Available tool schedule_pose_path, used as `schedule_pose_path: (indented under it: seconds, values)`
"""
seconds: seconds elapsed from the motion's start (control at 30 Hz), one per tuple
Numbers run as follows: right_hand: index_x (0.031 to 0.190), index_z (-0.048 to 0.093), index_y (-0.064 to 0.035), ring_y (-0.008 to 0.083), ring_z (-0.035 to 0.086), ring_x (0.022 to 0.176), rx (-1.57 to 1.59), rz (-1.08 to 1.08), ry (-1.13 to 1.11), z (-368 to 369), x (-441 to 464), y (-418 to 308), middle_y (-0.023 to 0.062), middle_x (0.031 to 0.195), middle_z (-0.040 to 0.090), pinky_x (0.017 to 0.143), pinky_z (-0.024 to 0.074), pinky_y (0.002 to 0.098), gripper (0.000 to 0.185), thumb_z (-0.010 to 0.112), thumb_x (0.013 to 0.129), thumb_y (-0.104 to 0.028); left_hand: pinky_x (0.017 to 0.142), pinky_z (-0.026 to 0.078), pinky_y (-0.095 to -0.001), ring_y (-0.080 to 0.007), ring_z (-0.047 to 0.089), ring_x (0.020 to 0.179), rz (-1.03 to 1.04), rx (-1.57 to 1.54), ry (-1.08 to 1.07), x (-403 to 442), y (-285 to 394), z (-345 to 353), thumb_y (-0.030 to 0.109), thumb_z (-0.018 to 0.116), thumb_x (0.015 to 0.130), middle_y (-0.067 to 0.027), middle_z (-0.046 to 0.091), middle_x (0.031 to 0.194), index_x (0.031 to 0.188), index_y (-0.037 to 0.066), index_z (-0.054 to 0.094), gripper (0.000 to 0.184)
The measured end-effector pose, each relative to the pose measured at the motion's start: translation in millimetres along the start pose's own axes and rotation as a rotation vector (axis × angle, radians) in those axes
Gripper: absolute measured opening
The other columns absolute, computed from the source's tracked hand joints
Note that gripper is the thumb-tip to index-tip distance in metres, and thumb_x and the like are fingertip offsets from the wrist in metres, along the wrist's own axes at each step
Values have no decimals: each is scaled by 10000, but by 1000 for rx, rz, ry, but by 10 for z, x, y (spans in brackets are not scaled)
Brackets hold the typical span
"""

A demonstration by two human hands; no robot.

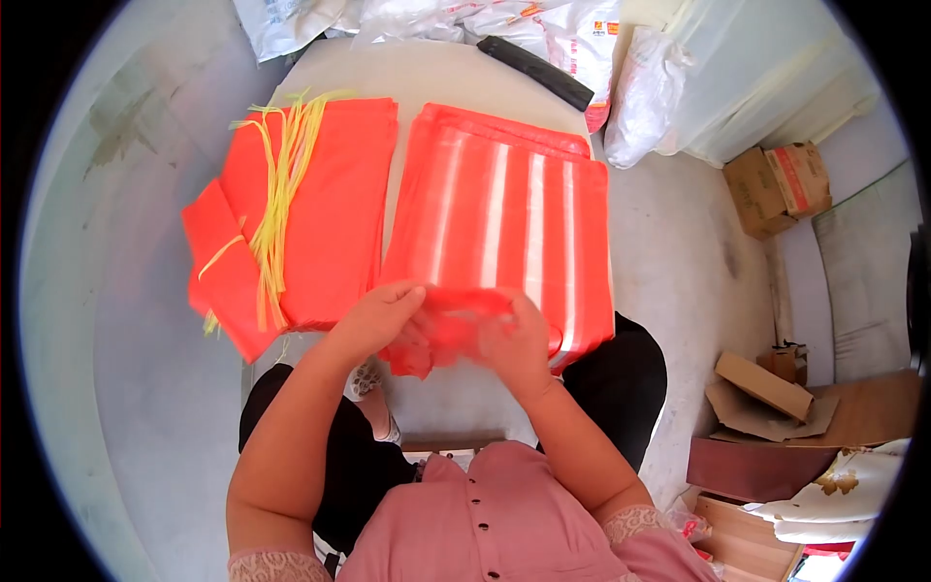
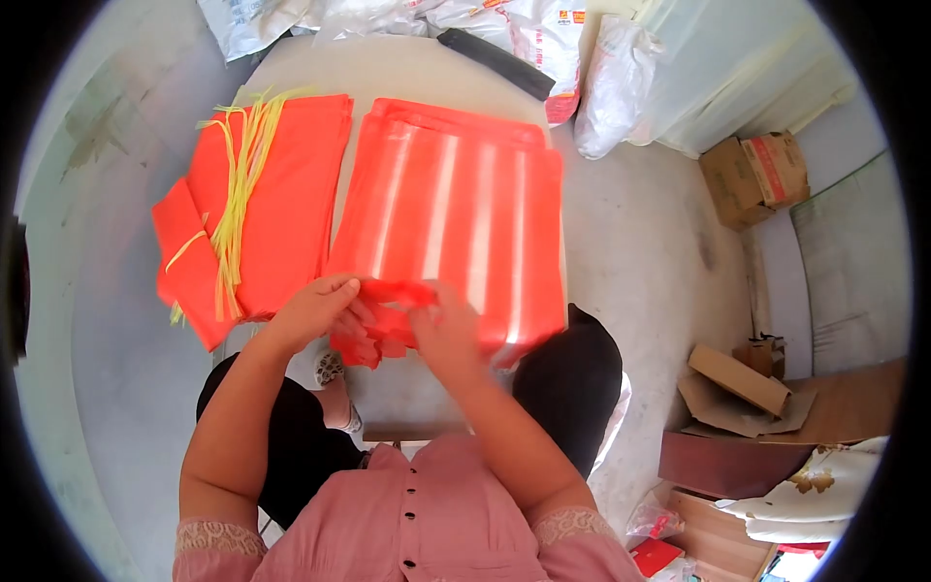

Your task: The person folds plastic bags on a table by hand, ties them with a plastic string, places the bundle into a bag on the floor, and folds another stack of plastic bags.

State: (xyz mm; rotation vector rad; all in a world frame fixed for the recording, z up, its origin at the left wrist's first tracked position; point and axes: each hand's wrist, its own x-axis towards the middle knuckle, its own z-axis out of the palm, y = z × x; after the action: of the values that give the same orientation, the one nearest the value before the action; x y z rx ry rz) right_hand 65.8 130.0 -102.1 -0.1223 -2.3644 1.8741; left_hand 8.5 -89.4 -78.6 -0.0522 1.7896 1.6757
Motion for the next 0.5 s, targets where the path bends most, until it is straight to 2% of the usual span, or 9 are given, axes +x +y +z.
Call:
schedule_pose_path:
  seconds: [0.1, 0.2, 0.23, 0.3, 0.4, 0.5]
  values:
    - [1252, 614, 25, 78, 667, 933, -55, 35, 40, -139, 188, 183, 36, 1070, 711, 762, 529, 248, 294, 664, 964, 1, 786, 577, -367, -228, 738, 836, 145, 246, 107, 172, -128, 58, 232, 567, 1069, -104, 746, 972, 1289, 1, 645, 329]
    - [1311, 612, 6, 89, 672, 904, -84, 5, 23, -219, 237, 294, 52, 1054, 717, 750, 534, 259, 375, 704, 952, -52, 786, 575, -394, -283, 735, 861, 311, 678, 281, 245, -108, 141, 210, 627, 1017, -124, 753, 953, 1198, 24, 691, 267]
    - [1329, 611, -2, 98, 671, 887, -164, 65, 16, -250, 238, 278, 61, 1048, 718, 757, 535, 263, 398, 710, 950, -72, 787, 574, -403, -302, 730, 867, 371, 853, 348, 263, -71, 191, 200, 649, 997, -133, 753, 947, 1164, 34, 708, 243]
    - [1365, 609, -18, 116, 670, 853, -319, 189, -2, -310, 212, 198, 80, 1035, 720, 772, 538, 272, 444, 723, 947, -112, 792, 571, -419, -321, 709, 895, 341, 985, 375, 328, -17, 282, 191, 672, 970, -135, 738, 966, 1110, 49, 728, 207]
    - [1400, 585, -67, 294, 720, 961, -506, 134, -82, -409, 236, 150, 159, 1093, 711, 857, 568, 399, 483, 703, 958, -223, 795, 568, -437, -324, 694, 928, 368, 1098, 415, 422, -9, 358, 181, 710, 940, -125, 713, 1013, 1080, 56, 736, 190]
    - [1367, 611, -55, 298, 718, 986, -614, -60, -45, -497, 243, 297, 149, 1237, 662, 870, 573, 403, 466, 722, 945, -219, 799, 569, -445, -319, 688, 947, 373, 1157, 428, 513, -17, 436, 167, 741, 917, -113, 678, 1097, 1076, 49, 735, 198]
